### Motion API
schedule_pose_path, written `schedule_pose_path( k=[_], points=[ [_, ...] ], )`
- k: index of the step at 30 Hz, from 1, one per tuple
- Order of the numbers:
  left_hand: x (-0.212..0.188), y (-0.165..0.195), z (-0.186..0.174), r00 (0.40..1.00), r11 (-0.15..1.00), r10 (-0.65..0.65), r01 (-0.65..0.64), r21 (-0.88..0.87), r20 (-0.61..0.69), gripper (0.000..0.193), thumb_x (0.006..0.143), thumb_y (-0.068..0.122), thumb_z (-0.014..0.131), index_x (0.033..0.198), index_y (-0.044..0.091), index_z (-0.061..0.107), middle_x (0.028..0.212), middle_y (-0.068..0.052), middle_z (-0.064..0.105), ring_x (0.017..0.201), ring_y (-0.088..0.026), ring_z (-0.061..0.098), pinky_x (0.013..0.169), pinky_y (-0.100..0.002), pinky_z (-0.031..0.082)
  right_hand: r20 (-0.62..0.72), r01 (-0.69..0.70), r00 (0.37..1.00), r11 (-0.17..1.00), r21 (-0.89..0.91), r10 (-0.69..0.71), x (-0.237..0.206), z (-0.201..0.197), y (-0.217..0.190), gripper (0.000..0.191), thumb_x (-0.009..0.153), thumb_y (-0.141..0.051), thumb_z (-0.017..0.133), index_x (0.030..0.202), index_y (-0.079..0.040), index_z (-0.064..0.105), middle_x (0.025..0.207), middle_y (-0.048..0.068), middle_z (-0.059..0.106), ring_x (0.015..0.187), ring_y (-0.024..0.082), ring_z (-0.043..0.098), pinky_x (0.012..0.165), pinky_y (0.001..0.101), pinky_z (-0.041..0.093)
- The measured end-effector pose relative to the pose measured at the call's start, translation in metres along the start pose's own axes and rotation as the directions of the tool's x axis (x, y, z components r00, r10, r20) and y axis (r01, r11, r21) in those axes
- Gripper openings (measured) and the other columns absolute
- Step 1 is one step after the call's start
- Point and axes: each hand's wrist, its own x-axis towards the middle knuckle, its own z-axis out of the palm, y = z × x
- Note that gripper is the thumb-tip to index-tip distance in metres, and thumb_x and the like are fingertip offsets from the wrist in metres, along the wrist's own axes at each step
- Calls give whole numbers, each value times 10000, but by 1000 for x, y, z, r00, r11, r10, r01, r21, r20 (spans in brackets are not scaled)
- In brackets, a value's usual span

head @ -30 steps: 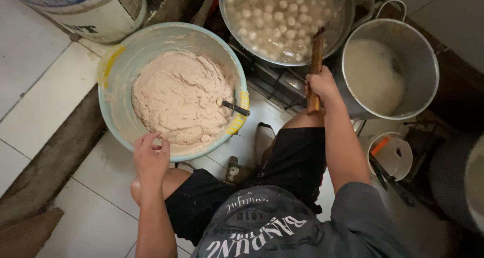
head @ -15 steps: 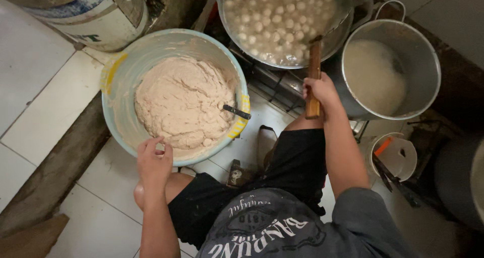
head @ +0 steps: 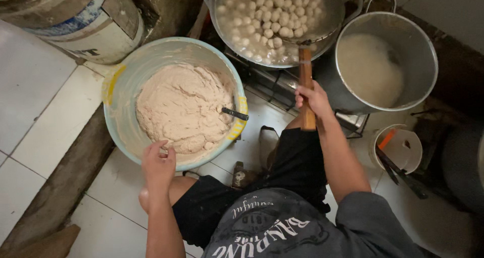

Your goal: The person sits on the floor beside a large basin of dough and pots of boiling water. They scoop portions of dough with a small scoop, shape dough balls by hand, and drop them into the boiling water, and use a strainer to lift and move cooked balls between pots.

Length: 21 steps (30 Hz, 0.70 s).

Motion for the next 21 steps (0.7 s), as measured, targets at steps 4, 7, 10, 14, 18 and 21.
schedule_pose_path(
  k=[4, 7, 10, 14, 18, 21],
  points=[
    [4, -1, 1, 999, 999, -45, 45, -27, 4, 238, 875, 125, 756, 1111, 104, 739, 1112, -119, 686, 691, -205, 665, 655, -341, 557, 2, 19, 1000, 1000, -10, -19, -12, -5, 10, 261, 960, -76, 615, 1168, -22, 466, 844, 75, 586, 607, 148, 552, 534, 318, 492],
    [7, -3, 2, 999, 999, -45, 46, -16, 25, 238, 879, 134, 761, 1114, 100, 737, 1109, -124, 684, 699, -213, 665, 671, -345, 562, 22, 14, 1000, 1000, 27, -14, -21, -12, 19, 371, 966, -60, 611, 1287, -6, 435, 844, 85, 566, 617, 143, 542, 544, 312, 483],
    [11, -6, 5, 999, 999, -30, 29, 33, 28, 238, 887, 147, 760, 1121, 104, 739, 1110, -123, 692, 703, -218, 672, 709, -362, 560, 53, 6, 999, 997, 71, -10, -28, -18, 29, 491, 964, -47, 606, 1405, -25, 391, 801, 88, 533, 601, 141, 524, 526, 302, 460],
    [15, -7, 8, 999, 998, -39, 37, 48, 36, 252, 879, 165, 745, 1125, 108, 742, 1121, -130, 692, 694, -224, 675, 717, -370, 564, 114, 19, 993, 984, 176, -39, -37, -20, 38, 569, 939, -20, 610, 1443, -49, 346, 813, 75, 528, 606, 129, 514, 490, 292, 450],
    [18, -5, 10, 997, 994, -54, 48, 100, 54, 243, 886, 198, 744, 1112, 108, 746, 1105, -142, 695, 700, -241, 681, 721, -390, 564, 195, 57, 975, 970, 237, -105, -47, -20, 36, 531, 969, -26, 630, 1423, -37, 354, 804, 96, 512, 611, 138, 509, 483, 297, 451],
    [21, -4, 12, 996, 987, -12, -2, 160, 86, 248, 898, 211, 736, 1122, 104, 744, 1089, -155, 697, 744, -278, 679, 759, -416, 558, 115, 38, 991, 967, 253, -69, -55, -21, 25, 565, 933, -28, 617, 1440, -82, 375, 892, 94, 550, 601, 119, 508, 468, 278, 442]
  ],
)
